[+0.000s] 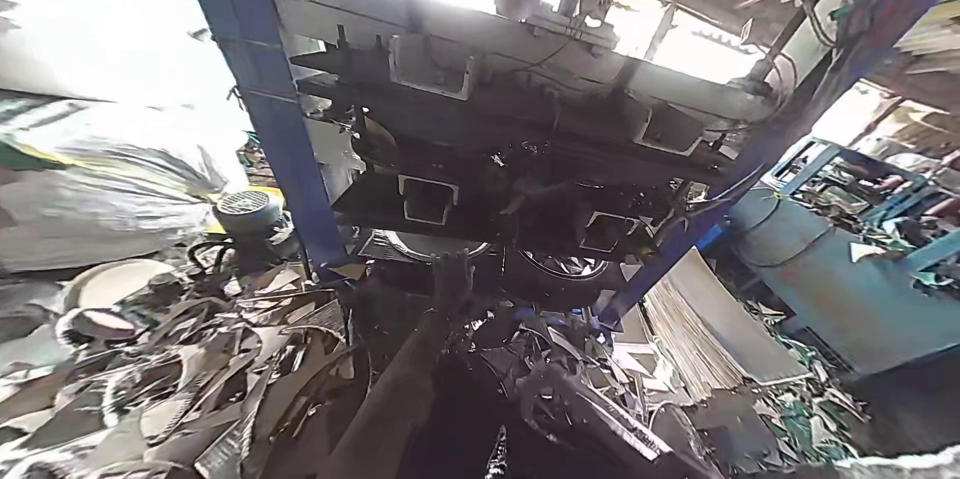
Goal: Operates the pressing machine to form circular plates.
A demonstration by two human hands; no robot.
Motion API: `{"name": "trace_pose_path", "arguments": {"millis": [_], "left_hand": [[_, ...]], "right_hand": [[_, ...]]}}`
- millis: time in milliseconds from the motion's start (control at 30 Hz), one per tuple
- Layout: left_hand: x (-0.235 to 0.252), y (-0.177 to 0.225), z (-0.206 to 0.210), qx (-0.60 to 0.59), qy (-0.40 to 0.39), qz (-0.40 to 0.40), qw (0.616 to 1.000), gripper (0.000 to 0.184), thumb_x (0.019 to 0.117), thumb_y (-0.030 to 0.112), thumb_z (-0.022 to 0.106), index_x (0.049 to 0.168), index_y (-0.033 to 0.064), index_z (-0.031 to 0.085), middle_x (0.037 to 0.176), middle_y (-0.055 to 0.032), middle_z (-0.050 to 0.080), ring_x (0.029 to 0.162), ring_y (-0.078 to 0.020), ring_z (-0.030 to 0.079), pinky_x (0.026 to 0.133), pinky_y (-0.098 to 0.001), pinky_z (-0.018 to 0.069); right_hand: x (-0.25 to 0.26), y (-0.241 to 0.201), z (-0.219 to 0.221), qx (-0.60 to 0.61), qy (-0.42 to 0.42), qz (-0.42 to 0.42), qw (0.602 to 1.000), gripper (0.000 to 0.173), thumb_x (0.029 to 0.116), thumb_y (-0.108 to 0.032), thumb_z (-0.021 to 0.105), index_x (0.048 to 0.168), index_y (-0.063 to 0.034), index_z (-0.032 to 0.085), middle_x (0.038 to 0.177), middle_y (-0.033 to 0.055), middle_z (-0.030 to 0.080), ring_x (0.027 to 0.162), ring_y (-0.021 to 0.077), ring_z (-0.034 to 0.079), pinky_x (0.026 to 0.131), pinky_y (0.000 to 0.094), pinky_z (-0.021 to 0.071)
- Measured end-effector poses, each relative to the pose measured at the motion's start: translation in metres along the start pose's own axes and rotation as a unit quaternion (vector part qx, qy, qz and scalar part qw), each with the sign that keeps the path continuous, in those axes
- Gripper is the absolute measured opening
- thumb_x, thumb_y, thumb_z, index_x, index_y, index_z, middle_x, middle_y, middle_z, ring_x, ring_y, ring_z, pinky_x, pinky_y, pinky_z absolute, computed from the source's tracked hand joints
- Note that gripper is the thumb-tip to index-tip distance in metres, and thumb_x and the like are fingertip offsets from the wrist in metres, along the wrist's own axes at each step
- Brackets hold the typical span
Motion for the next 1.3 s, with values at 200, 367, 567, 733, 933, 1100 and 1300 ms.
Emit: {"name": "trace_pose_path", "arguments": {"millis": [200,367,567,733,933,1100,1300], "left_hand": [[-0.071,-0.01,-0.011,-0.11,0.052,0.094,0.988,0.025,0.0971,0.008,0.059,0.118,-0.0006,0.069,0.127,-0.0259,0.063,0.128,-0.0425,0.054,0.114,-0.0544,0.0386],[-0.246,-0.017,-0.012,-0.186,0.078,0.269,0.942,0.022,0.0951,0.009,0.058,0.096,0.014,0.08,0.125,-0.0127,0.07,0.134,-0.0391,0.053,0.119,-0.0591,0.0319],[-0.344,-0.087,-0.026,-0.249,0.077,-0.029,0.965,0.025,0.0913,0.012,0.053,0.094,0.0025,0.076,0.131,-0.0307,0.059,0.124,-0.0445,0.058,0.103,-0.0576,0.0477],[-0.349,-0.102,-0.021,-0.493,0.092,-0.201,0.842,0.044,0.0944,0.022,0.04,0.127,-0.0053,0.052,0.122,-0.0113,0.058,0.103,-0.0105,0.059,0.083,-0.0293,0.0532],[-0.333,-0.077,-0.005,-0.513,0.06,-0.354,0.78,0.108,0.0772,-0.007,0.079,0.161,0.0044,0.011,0.145,-0.028,0.049,0.125,-0.0339,0.057,0.1,-0.0468,0.0506],[-0.288,-0.015,-0.059,-0.479,0.076,-0.175,0.857,0.09,0.0714,-0.007,0.071,0.151,-0.0021,0.03,0.125,-0.0181,0.062,0.092,-0.0138,0.067,0.076,-0.0297,0.0571],[-0.286,0.037,-0.143,-0.311,0.197,0.038,0.929,0.105,0.0685,0.007,0.076,0.154,-0.0096,0.018,0.14,-0.0297,0.053,0.088,-0.0139,0.072,0.07,-0.0291,0.0608]], "right_hand": [[-0.003,0.025,-0.087,-0.054,0.234,0.154,0.958,0.032,0.099,-0.022,0.06,0.107,0.0069,0.072,0.099,0.024,0.073,0.093,0.0338,0.071,0.087,0.0522,0.0556],[0.026,0.044,-0.062,0.03,0.201,0.127,0.971,0.032,0.0995,-0.015,0.059,0.115,0.0113,0.068,0.109,0.0247,0.072,0.097,0.0288,0.072,0.09,0.042,0.0561],[-0.014,-0.105,0.093,0.116,-0.041,-0.118,0.985,0.017,0.0906,-0.013,0.071,0.103,-0.0031,0.076,0.098,0.0122,0.075,0.089,0.0254,0.074,0.08,0.0449,0.0621],[-0.067,-0.179,0.213,0.115,-0.325,-0.32,0.883,0.029,0.0975,-0.03,0.068,0.111,-0.005,0.074,0.103,0.0189,0.073,0.098,0.0362,0.071,0.082,0.0553,0.0575],[-0.051,-0.196,0.196,0.107,-0.256,-0.342,0.898,0.033,0.0955,-0.028,0.069,0.111,0.0009,0.072,0.104,0.0222,0.072,0.103,0.0405,0.069,0.09,0.0545,0.0552],[0.002,-0.256,0.101,0.027,-0.039,-0.409,0.911,0.044,0.0914,-0.008,0.066,0.134,-0.0193,0.069,0.145,0.0174,0.059,0.137,0.0435,0.052,0.108,0.0633,0.0436],[0.029,-0.325,0.051,-0.126,-0.052,-0.504,0.853,0.032,0.0977,0.0,0.057,0.126,-0.0056,0.071,0.146,0.0203,0.058,0.146,0.0437,0.043,0.114,0.0772,0.0234]]}}
Point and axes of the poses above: each hand's wrist, its own x-axis towards the middle knuckle, its own z-axis out of the palm, y = z × x, the point moved 10 cm from there along x, towards the middle knuckle
